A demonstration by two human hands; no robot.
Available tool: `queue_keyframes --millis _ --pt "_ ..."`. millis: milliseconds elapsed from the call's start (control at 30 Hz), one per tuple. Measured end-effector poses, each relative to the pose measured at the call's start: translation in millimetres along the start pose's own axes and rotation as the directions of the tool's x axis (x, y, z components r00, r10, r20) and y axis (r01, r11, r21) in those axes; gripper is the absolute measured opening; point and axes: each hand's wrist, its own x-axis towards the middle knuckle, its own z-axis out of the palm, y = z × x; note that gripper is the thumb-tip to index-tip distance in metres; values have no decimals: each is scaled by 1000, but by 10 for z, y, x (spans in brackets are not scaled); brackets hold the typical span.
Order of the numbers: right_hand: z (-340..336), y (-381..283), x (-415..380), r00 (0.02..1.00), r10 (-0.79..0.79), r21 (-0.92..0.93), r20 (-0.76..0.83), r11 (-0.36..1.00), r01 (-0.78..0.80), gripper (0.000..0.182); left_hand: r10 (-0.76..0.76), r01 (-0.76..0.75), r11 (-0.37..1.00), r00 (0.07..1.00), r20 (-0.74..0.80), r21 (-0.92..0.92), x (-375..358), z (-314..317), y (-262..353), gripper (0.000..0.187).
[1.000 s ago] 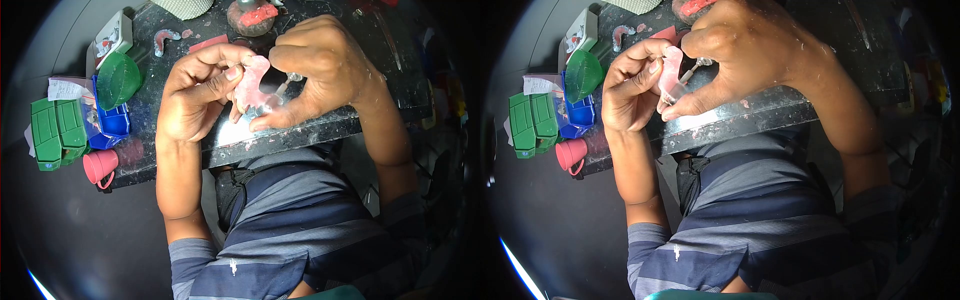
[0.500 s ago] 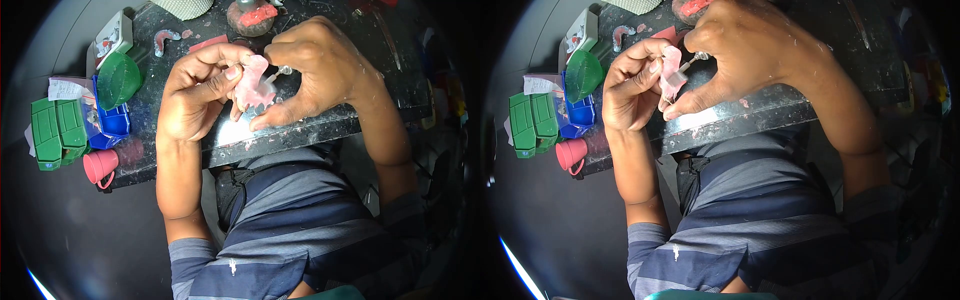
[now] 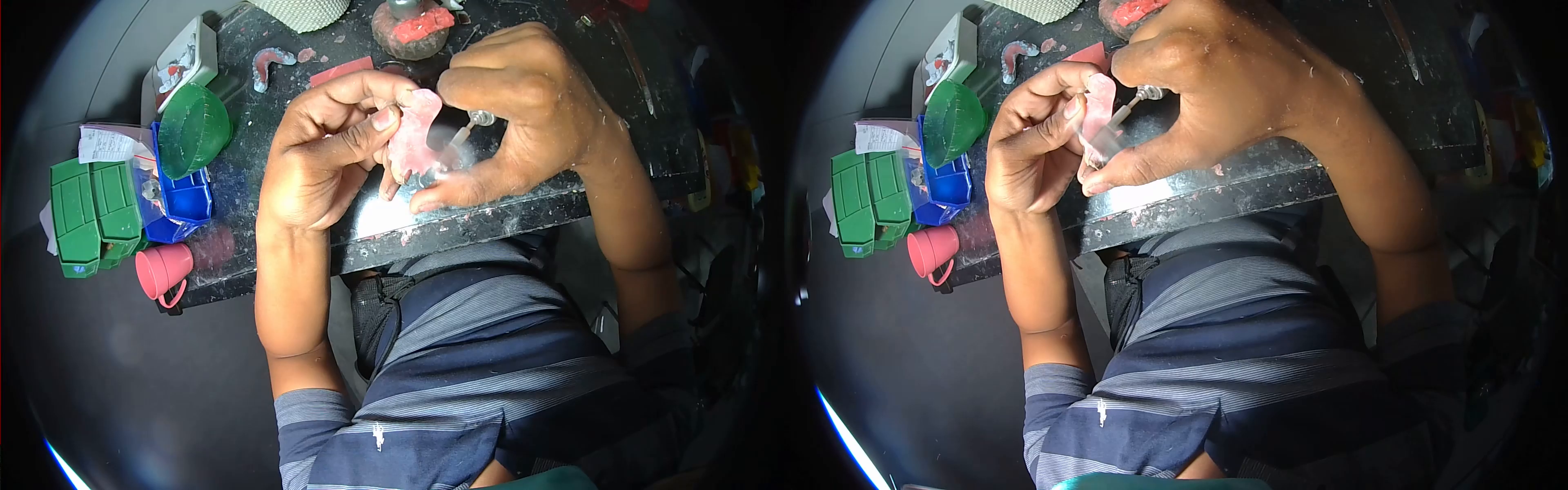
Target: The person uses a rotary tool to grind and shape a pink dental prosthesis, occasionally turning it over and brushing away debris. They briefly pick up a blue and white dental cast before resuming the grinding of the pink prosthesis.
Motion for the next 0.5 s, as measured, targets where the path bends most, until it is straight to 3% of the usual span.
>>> queue_keyframes --millis 167,233,367,467,500 --pt "70 4 -20 997 68 99 46 993 -72 48 -27 28 1000 999 17 -15 10 -10 -1 21" --pt "66 -8 -43 978 144 100 150 982 -160 45 -42 42 999 999 13 -16 13 -1 2 21" --pt "23 -7 -40 986 113 110 121 986 -126 45 -25 25 1000 1000 -6 18 11 -2 -5 21" --pt "-42 5 -33 975 97 37 201 994 -106 46 -25 25 1000 1000 8 11 11 -12 -9 21" --pt "10 6 -35 988 83 66 129 994 -92 47 -26 26 1000 1000 10 9 12 -12 -9 21"
